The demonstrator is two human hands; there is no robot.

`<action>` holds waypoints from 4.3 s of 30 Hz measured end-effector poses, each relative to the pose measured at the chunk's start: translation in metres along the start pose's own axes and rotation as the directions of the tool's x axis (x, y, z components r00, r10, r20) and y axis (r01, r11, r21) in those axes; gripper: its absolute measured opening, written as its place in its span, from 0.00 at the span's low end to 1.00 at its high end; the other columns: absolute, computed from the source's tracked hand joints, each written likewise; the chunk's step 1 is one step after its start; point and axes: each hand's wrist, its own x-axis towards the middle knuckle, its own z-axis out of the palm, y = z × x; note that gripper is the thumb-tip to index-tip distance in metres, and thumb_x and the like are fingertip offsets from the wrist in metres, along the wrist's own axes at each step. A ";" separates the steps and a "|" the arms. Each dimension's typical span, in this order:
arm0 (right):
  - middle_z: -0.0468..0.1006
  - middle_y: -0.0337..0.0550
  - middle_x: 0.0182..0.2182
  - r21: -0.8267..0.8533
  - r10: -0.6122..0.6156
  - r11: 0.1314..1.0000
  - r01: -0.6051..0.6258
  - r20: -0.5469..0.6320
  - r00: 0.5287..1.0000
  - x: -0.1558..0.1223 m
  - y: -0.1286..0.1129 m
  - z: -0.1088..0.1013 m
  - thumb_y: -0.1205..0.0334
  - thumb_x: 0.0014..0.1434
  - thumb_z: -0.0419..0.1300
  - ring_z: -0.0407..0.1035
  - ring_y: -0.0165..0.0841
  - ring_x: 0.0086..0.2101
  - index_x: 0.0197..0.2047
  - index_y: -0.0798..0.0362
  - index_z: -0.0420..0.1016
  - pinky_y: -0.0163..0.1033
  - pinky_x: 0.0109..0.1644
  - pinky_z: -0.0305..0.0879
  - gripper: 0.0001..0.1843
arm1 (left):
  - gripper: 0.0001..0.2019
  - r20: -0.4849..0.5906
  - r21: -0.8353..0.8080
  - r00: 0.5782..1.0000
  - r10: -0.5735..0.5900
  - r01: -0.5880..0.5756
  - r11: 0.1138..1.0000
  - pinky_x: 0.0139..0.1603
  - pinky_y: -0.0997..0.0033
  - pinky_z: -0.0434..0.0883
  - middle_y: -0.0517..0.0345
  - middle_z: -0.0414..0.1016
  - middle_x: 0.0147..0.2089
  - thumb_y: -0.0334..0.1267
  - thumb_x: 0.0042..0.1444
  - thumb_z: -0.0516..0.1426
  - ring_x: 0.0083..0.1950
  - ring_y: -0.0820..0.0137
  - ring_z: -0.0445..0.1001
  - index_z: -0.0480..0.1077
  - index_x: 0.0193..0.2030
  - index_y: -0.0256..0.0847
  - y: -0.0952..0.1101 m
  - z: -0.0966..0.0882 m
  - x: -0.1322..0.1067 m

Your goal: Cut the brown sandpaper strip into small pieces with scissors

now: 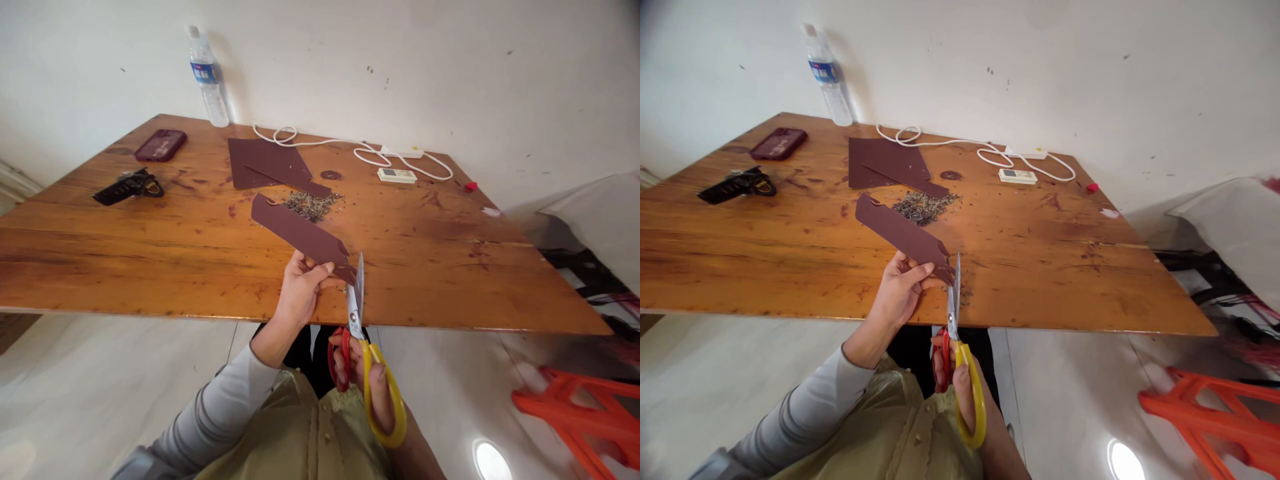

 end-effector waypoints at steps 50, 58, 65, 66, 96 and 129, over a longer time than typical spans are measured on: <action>0.59 0.31 0.26 0.361 0.043 0.930 -0.067 0.076 0.996 0.002 0.009 -0.009 0.16 0.46 0.66 0.46 0.24 0.22 0.48 0.52 0.82 0.30 0.23 0.51 0.47 | 0.21 0.062 0.036 0.998 -0.003 0.001 0.999 0.30 0.69 0.82 0.65 0.79 0.30 0.38 0.42 0.76 0.28 0.71 0.79 0.71 0.39 0.41 -0.003 -0.002 0.003; 0.59 0.30 0.24 0.341 0.076 0.933 -0.116 0.128 0.989 0.002 0.002 -0.017 0.19 0.47 0.69 0.45 0.23 0.22 0.47 0.51 0.82 0.29 0.23 0.48 0.44 | 0.23 0.048 0.071 0.999 0.018 -0.022 0.997 0.30 0.72 0.80 0.67 0.80 0.29 0.36 0.45 0.73 0.26 0.73 0.78 0.71 0.46 0.42 -0.004 -0.001 0.002; 0.60 0.30 0.26 0.306 0.120 0.940 -0.149 0.110 0.987 -0.001 0.004 -0.023 0.21 0.47 0.71 0.46 0.23 0.22 0.46 0.52 0.82 0.29 0.21 0.47 0.43 | 0.20 0.075 0.123 0.996 0.038 -0.047 0.991 0.32 0.71 0.78 0.67 0.79 0.29 0.40 0.52 0.72 0.27 0.71 0.80 0.71 0.47 0.44 -0.008 -0.005 0.002; 0.61 0.30 0.25 0.304 0.139 0.938 -0.164 0.102 0.985 -0.002 0.005 -0.024 0.21 0.47 0.71 0.46 0.22 0.21 0.46 0.53 0.82 0.29 0.21 0.47 0.42 | 0.18 0.065 0.137 0.997 0.047 -0.056 0.989 0.31 0.72 0.77 0.67 0.77 0.28 0.40 0.53 0.72 0.26 0.71 0.79 0.71 0.47 0.44 -0.009 -0.006 0.002; 0.57 0.28 0.24 0.120 0.203 0.966 -0.228 0.190 0.960 -0.014 -0.020 -0.056 0.18 0.48 0.68 0.41 0.21 0.20 0.44 0.52 0.79 0.27 0.19 0.41 0.43 | 0.13 0.160 0.160 0.984 0.082 -0.108 0.981 0.33 0.73 0.74 0.63 0.78 0.32 0.39 0.52 0.71 0.29 0.73 0.73 0.77 0.41 0.42 -0.009 -0.004 0.003; 0.57 0.25 0.20 -0.074 0.301 0.954 -0.292 0.183 0.936 -0.024 -0.028 -0.089 0.19 0.49 0.67 0.44 0.20 0.17 0.42 0.53 0.79 0.28 0.16 0.45 0.43 | 0.08 0.234 0.196 0.972 -0.002 -0.045 0.980 0.37 0.70 0.75 0.59 0.81 0.32 0.36 0.49 0.71 0.31 0.70 0.77 0.79 0.34 0.41 -0.001 -0.003 0.001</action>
